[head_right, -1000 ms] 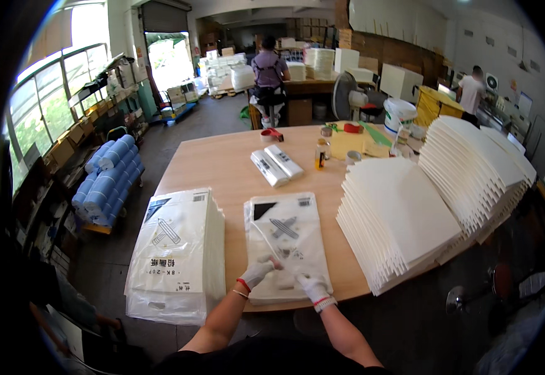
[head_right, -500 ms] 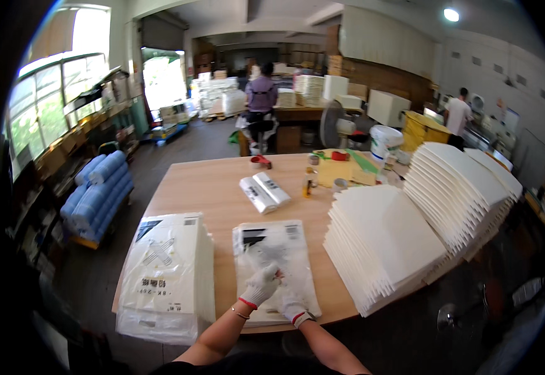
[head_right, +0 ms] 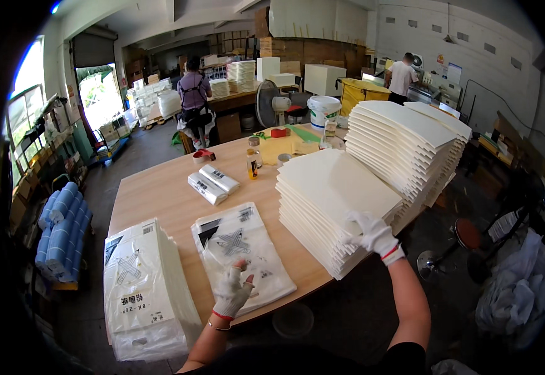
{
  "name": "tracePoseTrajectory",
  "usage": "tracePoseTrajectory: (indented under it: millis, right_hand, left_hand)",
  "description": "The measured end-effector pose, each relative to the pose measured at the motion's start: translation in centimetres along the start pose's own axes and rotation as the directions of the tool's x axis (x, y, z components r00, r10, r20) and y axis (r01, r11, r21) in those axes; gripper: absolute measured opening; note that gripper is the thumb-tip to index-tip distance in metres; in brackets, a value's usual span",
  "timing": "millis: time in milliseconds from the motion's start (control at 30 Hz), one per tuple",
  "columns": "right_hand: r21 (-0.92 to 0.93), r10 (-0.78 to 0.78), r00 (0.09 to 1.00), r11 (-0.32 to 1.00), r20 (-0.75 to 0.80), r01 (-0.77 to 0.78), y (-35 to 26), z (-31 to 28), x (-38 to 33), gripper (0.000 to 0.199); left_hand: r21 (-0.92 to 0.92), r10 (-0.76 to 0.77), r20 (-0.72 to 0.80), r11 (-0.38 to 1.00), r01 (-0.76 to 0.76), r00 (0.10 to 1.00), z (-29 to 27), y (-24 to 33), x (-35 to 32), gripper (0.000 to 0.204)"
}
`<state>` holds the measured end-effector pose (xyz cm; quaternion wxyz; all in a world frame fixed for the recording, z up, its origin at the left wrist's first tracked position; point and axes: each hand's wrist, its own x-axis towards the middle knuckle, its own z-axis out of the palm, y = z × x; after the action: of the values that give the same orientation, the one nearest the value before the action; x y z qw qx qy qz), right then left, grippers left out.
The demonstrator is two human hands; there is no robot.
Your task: The person repeatedly picks up sheets of white paper from a stack on a table, places them into clear plastic packaging, and sets the packaged items aside. The task is performed continuously throughout the clip in a warehouse setting.
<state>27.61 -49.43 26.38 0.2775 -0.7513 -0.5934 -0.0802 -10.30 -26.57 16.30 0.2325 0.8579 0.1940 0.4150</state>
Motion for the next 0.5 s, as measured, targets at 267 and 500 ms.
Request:
tracePoseTrajectory:
  millis: [267, 500]
  right_hand:
    - [0.099, 0.059, 0.998, 0.994, -0.039, -0.054, -1.2, -1.9, 3.0, 0.033]
    - [0.225, -0.605, 0.767, 0.794, 0.214, 0.565, -20.7, -2.6, -3.3, 0.020]
  left_hand:
    - [-0.559, 0.004, 0.516, 0.759, 0.333, 0.857, 3.7, 7.2, 0.5, 0.028]
    - [-0.530, -0.133, 0.847, -0.294, 0.795, 0.515, 5.1, 9.0, 1.4, 0.036]
